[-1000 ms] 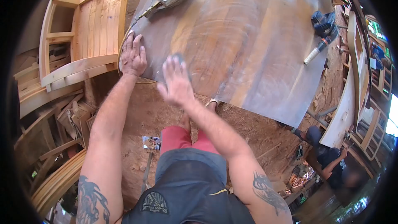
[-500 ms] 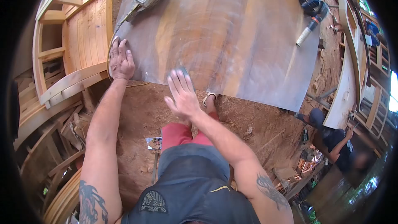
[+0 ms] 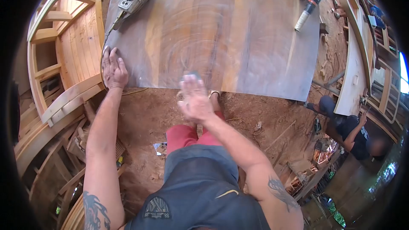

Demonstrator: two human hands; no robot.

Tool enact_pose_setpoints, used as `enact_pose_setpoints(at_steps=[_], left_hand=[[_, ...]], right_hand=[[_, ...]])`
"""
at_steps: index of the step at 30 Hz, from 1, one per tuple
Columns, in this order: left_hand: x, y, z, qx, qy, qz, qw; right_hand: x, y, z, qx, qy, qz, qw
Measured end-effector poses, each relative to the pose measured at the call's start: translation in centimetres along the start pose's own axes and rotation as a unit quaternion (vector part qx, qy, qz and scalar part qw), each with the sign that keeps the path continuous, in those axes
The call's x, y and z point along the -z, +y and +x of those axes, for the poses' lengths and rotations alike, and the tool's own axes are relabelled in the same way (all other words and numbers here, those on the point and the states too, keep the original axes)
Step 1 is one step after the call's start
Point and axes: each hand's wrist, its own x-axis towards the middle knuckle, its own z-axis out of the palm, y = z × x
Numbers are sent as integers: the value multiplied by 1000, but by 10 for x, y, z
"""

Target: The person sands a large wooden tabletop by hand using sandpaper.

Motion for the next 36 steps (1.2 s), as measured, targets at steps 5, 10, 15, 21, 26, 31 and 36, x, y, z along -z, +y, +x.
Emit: enact_pose_setpoints(at_steps=[5, 10, 15, 21, 26, 31, 36], left_hand=[[-2, -2, 1, 4, 6, -12, 1000], [2, 0, 3, 14, -9, -17, 1000], [0, -1, 3, 19, -2, -21, 1000], [1, -1, 1, 27, -17, -5, 999], [0, -2, 1, 30, -14, -29, 999], [2, 1, 0, 32, -13, -14, 999], [2, -1, 1, 30, -7, -21, 999]], right_hand=[[42, 58, 95, -134, 131, -75, 979], [7, -14, 89, 13, 29, -18, 999], [34, 60, 37, -22, 55, -112, 992], [23, 7, 184, -10, 98, -46, 994], [7, -3, 78, 73, -42, -41, 996], [44, 43, 169, -32, 81, -100, 991], [10, -25, 188, 61, 22, -45, 997]])
